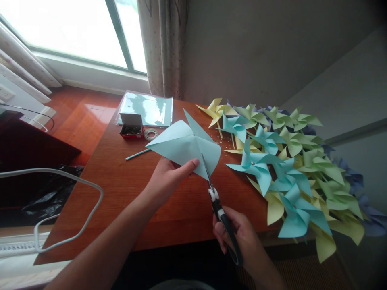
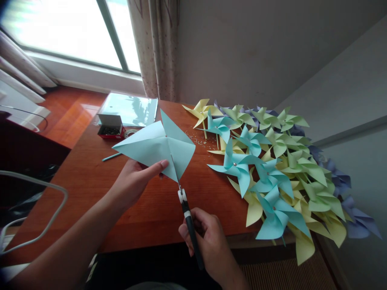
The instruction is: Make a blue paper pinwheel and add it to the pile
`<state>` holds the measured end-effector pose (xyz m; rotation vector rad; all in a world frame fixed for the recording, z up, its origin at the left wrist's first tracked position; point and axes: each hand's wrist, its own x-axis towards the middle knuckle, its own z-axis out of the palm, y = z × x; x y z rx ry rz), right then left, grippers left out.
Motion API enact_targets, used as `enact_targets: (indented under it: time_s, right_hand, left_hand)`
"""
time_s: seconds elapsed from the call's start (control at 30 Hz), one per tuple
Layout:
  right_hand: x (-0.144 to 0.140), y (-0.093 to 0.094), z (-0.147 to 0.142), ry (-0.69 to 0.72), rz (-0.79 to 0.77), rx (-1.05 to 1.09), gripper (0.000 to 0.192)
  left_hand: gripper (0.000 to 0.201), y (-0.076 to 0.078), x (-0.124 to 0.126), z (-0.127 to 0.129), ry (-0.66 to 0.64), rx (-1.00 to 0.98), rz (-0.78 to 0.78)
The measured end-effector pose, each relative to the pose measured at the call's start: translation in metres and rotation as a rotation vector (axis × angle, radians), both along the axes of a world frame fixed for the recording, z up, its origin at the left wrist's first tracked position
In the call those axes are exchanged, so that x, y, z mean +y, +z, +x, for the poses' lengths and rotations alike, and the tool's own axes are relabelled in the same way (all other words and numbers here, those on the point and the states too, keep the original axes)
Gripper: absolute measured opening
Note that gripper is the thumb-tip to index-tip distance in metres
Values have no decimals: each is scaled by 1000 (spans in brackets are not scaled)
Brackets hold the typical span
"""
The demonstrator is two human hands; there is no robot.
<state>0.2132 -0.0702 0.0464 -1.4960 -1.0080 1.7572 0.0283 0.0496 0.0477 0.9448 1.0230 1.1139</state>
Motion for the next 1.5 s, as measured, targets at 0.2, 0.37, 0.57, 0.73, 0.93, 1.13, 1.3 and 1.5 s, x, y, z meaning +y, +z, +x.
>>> enact_targets:
  time_s: [0.2, 0.37, 0.57, 0.73, 0.93, 1.13, 1.3, 1.5]
  right_hand:
    - [-3, -4, 0, 16, -3, 41, 51]
    - [-3, -6, 0, 44, 0, 60, 52]
    - [-2, -7, 1, 55, 28, 79, 54]
    - [0, -8, 0, 53, 33, 85, 54]
    - [3, -8, -2, 58, 50, 96, 55]
    - [4, -10, -5, 47, 74, 110, 54]
    - [3, -9, -6, 22, 72, 109, 53]
    - [3, -6, -10, 2, 72, 94, 50]
  left_hand:
    - [26, 2, 0, 0, 17, 11, -18]
    - [25, 1, 0, 0, -4, 15, -12]
    - [23, 6, -1, 2, -37, -35, -29]
    - [22, 9, -2, 2, -61, -25, -51]
    - [23, 8, -2, 1, -67, -30, -56]
    - [20, 9, -2, 1, -74, -36, -55]
    - [19, 9, -2, 1, -80, -39, -52]
    - [18, 9, -2, 1, -75, -63, -40]
